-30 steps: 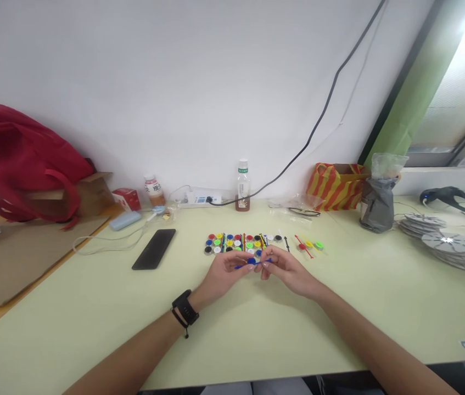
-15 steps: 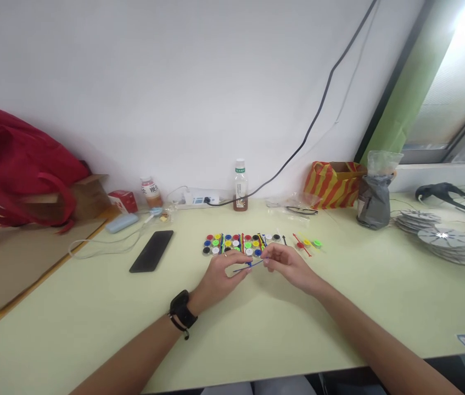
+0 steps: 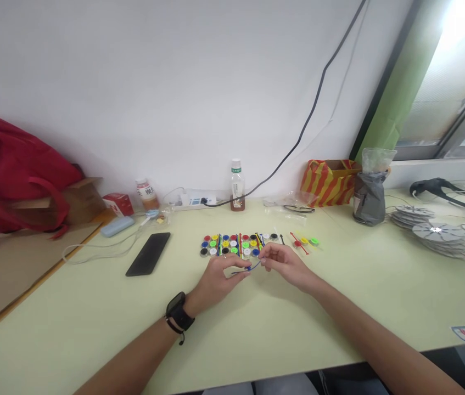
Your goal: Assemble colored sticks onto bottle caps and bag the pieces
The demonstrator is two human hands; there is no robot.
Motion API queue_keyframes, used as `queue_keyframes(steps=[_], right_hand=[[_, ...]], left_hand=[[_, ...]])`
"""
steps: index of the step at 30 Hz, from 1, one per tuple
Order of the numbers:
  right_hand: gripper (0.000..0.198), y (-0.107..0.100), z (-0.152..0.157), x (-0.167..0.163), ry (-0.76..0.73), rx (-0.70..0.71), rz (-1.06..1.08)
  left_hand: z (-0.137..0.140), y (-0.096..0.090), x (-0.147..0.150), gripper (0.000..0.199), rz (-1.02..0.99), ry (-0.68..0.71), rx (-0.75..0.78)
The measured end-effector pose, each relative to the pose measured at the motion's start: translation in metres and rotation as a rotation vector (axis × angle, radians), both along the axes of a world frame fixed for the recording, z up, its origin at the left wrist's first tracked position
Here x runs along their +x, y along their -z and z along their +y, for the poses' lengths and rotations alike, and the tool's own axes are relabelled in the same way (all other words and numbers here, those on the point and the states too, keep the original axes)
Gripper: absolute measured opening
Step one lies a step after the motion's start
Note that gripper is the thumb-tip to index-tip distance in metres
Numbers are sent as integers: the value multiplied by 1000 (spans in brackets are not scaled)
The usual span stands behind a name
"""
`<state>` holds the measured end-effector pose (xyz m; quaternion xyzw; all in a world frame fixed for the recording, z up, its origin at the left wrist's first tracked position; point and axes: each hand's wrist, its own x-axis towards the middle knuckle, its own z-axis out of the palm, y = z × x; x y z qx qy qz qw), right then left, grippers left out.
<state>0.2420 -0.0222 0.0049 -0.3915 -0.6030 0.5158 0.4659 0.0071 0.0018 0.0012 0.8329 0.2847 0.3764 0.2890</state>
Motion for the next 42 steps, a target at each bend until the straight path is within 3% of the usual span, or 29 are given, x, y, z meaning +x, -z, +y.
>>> queue_keyframes(steps=[5, 11, 14, 16, 19, 23, 26, 28, 33, 42], right_hand=[[28, -1, -1, -2, -12, -9, 25], [29, -1, 1, -2, 15, 17, 28], [32, 2, 2, -2, 19, 28, 47], [36, 4, 2, -1, 80, 92, 18], [28, 5, 0, 2, 186, 283, -168], [31, 2, -7, 3, 165, 422, -323], [38, 1, -11, 0, 143, 370, -277], [29, 2, -12, -2, 97, 293, -257], [63, 0, -9, -1, -60, 154, -224], [45, 1, -5, -3, -7, 167, -289]], left_hand=[[-1, -2, 1, 13, -24, 32, -62], [-5, 4, 7, 17, -211, 155, -305], [-3, 7, 7, 16, -228, 142, -386], [-1, 9, 7, 22, -249, 102, -441], [2, 10, 6, 28, -301, 57, -501], [3, 9, 5, 28, -323, 42, -511], [3, 8, 5, 29, -330, 28, -514], [4, 7, 5, 30, -333, 20, -510], [5, 7, 5, 31, -335, -7, -489], [2, 5, 6, 30, -331, 2, -493]])
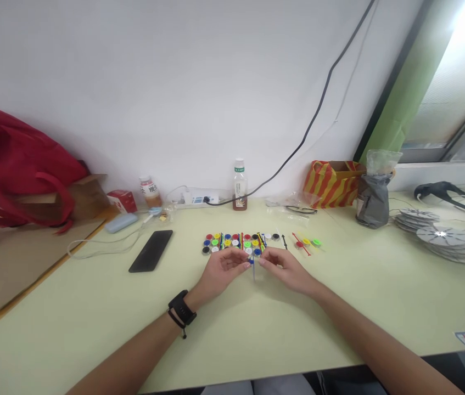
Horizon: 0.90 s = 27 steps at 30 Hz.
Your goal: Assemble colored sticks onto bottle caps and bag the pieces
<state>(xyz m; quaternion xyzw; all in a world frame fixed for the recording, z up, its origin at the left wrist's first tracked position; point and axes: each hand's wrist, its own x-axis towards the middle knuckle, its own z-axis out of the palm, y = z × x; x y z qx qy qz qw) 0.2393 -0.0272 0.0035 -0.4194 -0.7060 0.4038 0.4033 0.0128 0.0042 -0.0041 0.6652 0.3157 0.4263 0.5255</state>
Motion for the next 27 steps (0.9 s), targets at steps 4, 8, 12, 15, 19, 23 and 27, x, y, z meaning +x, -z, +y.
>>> queue_keyframes(steps=[4, 8, 12, 15, 19, 23, 27], right_hand=[[40, 9, 2, 3, 0, 33, -113], [36, 13, 4, 6, 18, 71, -177], [33, 10, 2, 3, -2, 53, -104], [33, 8, 0, -1, -28, 36, -60], [36, 8, -1, -4, -45, 21, -45], [39, 10, 1, -5, -50, 5, -24], [38, 9, 1, -8, -59, -20, 13]], left_hand=[[1, 2, 0, 31, 2, -30, 4], [3, 2, 0, 33, -5, -62, 4], [4, 3, -1, 32, 27, -52, 11], [4, 7, -2, 30, 57, -25, 8], [3, 10, -3, 29, 81, 23, -2], [1, 10, -2, 28, 89, 61, 11], [-1, 9, 0, 27, 103, 81, 47]])
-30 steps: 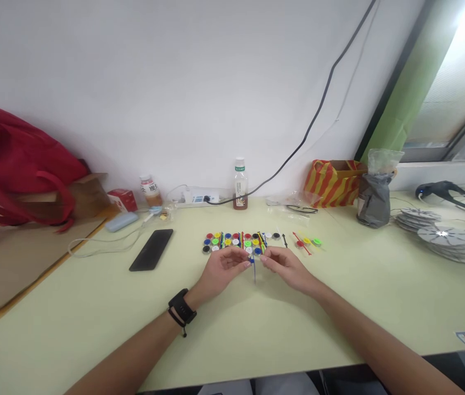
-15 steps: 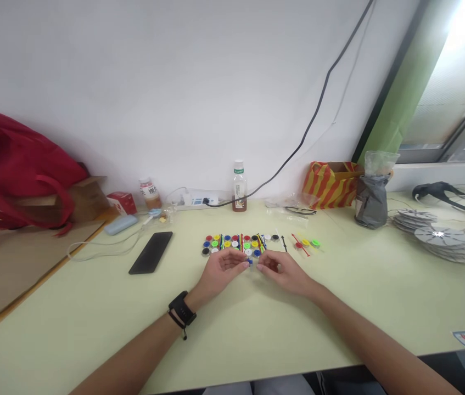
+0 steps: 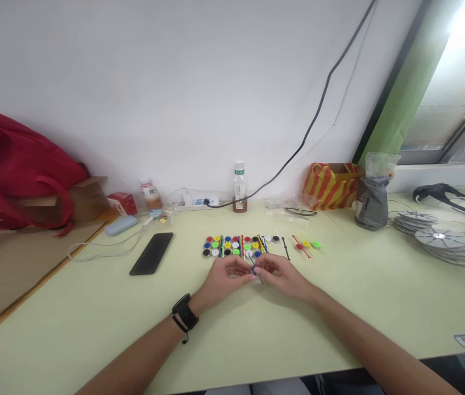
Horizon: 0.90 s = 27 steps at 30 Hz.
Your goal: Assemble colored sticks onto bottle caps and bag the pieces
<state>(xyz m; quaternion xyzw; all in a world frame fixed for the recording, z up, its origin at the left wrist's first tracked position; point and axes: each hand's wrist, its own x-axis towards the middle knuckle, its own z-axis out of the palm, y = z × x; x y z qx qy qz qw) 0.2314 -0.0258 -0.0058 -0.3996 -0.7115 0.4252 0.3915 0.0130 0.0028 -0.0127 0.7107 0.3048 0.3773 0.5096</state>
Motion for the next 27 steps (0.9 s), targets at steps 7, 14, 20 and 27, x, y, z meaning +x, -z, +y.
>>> queue_keyframes(steps=[7, 14, 20, 27], right_hand=[[34, 1, 9, 12, 126, 76, 20], [25, 6, 27, 67, 620, 271, -480], [19, 16, 36, 86, 664, 125, -932], [20, 16, 37, 94, 685, 150, -997]], left_hand=[[1, -2, 0, 35, 34, -86, 68], [4, -1, -4, 23, 210, -139, 261], [3, 0, -6, 24, 260, -138, 294], [5, 3, -7, 26, 323, -150, 319]])
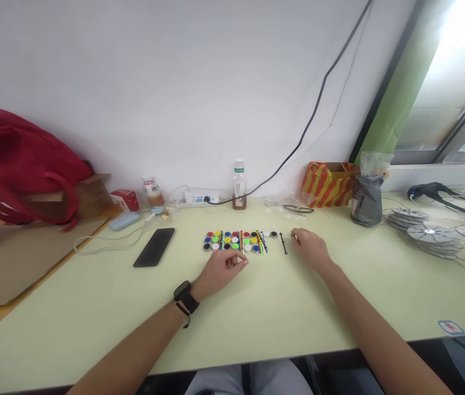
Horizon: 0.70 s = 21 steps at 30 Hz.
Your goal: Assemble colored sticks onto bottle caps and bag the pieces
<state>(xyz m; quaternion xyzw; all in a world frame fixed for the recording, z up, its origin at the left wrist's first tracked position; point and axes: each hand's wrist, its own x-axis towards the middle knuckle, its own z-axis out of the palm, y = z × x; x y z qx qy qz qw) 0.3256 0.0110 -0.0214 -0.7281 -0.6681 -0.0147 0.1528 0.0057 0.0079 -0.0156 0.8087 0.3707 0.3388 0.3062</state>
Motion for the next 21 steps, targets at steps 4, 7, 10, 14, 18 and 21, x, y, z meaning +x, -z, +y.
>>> queue_keyframes(steps=[4, 7, 10, 14, 18, 21], right_hand=[[22, -1, -1, -2, -85, 16, -15], [23, 1, -2, -7, -175, 36, -31], [24, 3, -2, -10, -225, 52, -47], [22, 5, 0, -12, -244, 58, -55], [21, 6, 1, -13, -262, 55, -56], [20, 6, -2, -12, -282, 70, -33]], left_hand=[[0, 0, 0, 25, 10, -8, 17], [-2, -2, 0, 24, 32, 2, 35], [-3, -3, 0, 23, 48, 14, 42], [-3, -2, 1, 23, 57, 21, 33], [-3, -2, 2, 24, 65, 17, 36], [-4, -3, 2, 24, 67, 7, 48]])
